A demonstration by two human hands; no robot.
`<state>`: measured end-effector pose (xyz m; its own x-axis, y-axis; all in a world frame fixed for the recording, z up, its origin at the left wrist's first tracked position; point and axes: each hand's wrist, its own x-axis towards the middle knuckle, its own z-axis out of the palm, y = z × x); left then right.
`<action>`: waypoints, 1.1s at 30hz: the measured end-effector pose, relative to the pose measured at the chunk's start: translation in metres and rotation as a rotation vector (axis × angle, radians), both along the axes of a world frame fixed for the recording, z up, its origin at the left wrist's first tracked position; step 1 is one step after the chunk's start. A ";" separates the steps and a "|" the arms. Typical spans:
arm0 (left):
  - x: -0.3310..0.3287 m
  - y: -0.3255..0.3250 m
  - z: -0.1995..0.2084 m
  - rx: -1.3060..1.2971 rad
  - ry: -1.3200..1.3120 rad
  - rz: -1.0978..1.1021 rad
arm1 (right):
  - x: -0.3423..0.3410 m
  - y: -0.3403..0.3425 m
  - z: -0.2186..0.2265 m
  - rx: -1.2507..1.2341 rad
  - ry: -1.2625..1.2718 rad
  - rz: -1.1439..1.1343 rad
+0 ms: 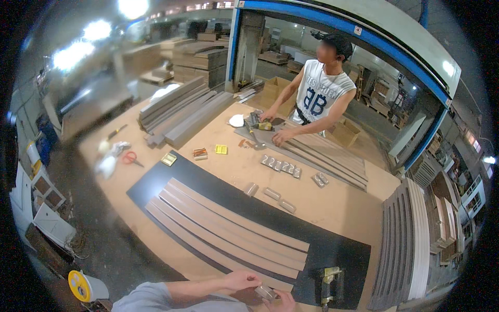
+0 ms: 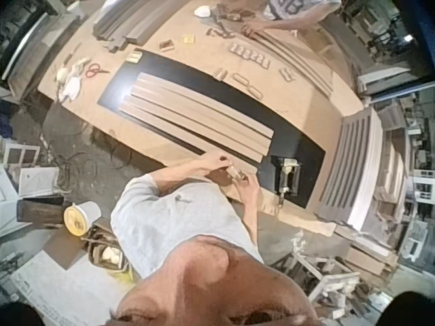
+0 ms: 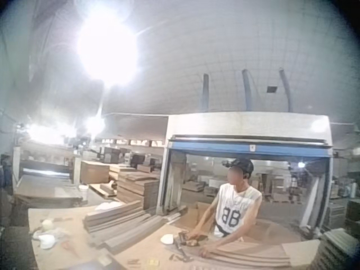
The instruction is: Assembling long wooden strips onto a base using blocks and a pneumatic nail gun.
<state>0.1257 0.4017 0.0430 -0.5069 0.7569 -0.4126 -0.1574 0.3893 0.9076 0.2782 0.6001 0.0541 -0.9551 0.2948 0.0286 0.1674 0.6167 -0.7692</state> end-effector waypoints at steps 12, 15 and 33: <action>0.012 0.026 -0.003 0.165 0.032 0.230 | 0.017 -0.005 0.010 0.273 -0.110 -0.096; 0.008 0.029 -0.003 0.230 0.005 0.181 | 0.021 0.001 -0.007 0.310 -0.055 -0.199; 0.022 0.082 -0.036 -0.079 1.035 -0.217 | 0.068 0.079 -0.024 0.131 -0.106 -0.595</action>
